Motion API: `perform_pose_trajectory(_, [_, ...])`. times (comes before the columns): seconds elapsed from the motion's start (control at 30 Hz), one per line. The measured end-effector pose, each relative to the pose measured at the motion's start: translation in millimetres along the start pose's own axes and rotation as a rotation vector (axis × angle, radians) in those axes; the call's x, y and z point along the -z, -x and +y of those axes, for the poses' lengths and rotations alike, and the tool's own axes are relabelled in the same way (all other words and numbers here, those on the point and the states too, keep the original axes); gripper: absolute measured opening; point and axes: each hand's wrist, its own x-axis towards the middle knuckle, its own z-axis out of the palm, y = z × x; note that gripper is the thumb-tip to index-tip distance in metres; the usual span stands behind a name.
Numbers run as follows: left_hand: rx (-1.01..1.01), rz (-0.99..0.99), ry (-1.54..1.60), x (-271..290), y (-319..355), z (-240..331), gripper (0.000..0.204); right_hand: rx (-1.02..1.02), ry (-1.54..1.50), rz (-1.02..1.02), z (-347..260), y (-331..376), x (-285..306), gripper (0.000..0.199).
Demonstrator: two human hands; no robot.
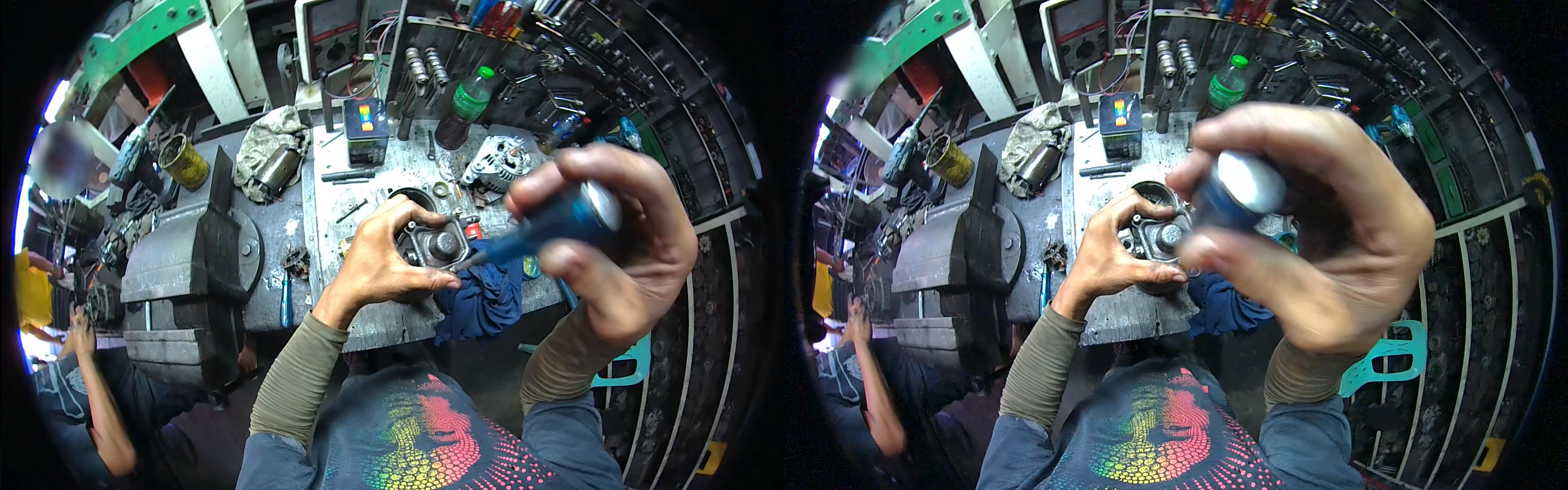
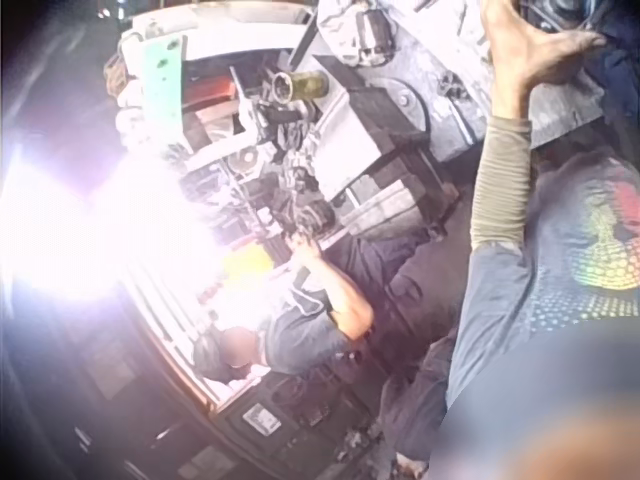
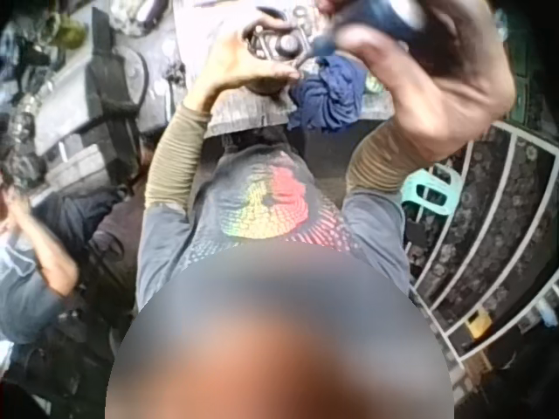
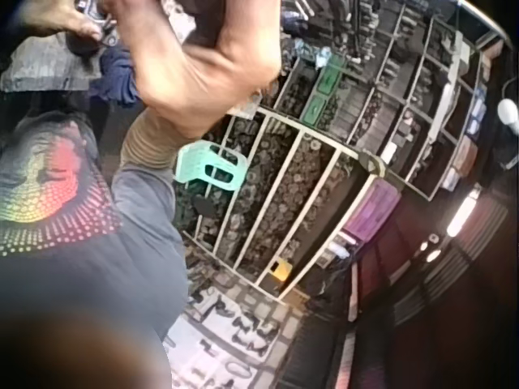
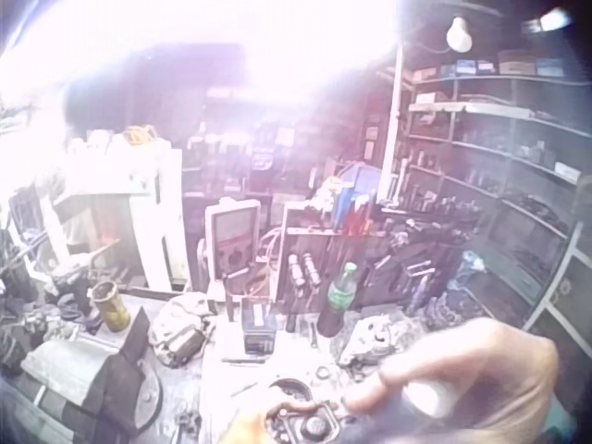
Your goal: The person cleans a small metal part with a blue cloth, then inserts it into a larger mechanical housing. They use a screwdriver to tighten a screw and a hammer to tap the part into place. The person continues to adjust and secure the assembly with both hands.
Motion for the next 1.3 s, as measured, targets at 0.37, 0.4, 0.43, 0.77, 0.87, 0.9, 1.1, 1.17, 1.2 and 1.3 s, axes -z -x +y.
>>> perform_pose_trajectory(0.37, [-0.279,-0.232,-0.497,17.7,-12.7,39.8,0.063,-0.185,-0.334,-0.122,6.9,4.2,16.7,0.047])
perform_pose_trajectory(0.4, [-0.251,-0.242,-0.505,18.2,-12.0,43.3,0.064,-0.16,-0.288,-0.1,2.9,2.5,14.1,0.054])
perform_pose_trajectory(0.43, [-0.214,-0.256,-0.505,18.3,-11.1,46.2,0.065,-0.086,-0.114,-0.073,0.0,1.3,7.3,0.06])
perform_pose_trajectory(0.77, [-0.105,-0.202,-0.384,12.3,-7.1,46.8,0.066,-0.096,-0.305,-0.054,20.3,9.1,11.7,0.043])
perform_pose_trajectory(0.87, [-0.12,-0.17,-0.369,11.8,-7.4,46.7,0.067,0.092,0.063,0.017,19.0,4.9,5.0,0.054])
perform_pose_trajectory(0.9, [-0.08,-0.179,-0.386,11.8,-6.0,47.4,0.067,0.177,0.349,0.089,17.2,1.3,-1.3,0.056])
perform_pose_trajectory(1.1, [-0.099,-0.136,-0.309,11.7,-3.7,42.0,0.066,0.039,0.067,-0.078,-4.5,-10.9,9.6,0.041])
perform_pose_trajectory(1.17, [-0.117,-0.127,-0.33,11.7,-3.6,39.6,0.066,-0.15,-0.155,-0.129,-6.5,-6.6,16.8,0.045])
perform_pose_trajectory(1.2, [-0.09,-0.135,-0.309,11.9,-3.5,38.7,0.068,-0.221,-0.161,-0.128,-4.4,-4.7,16.9,0.048])
perform_pose_trajectory(1.3, [-0.067,-0.144,-0.336,13.4,-2.7,37.9,0.069,0.101,0.535,0.059,4.0,-2.5,5.5,0.053])
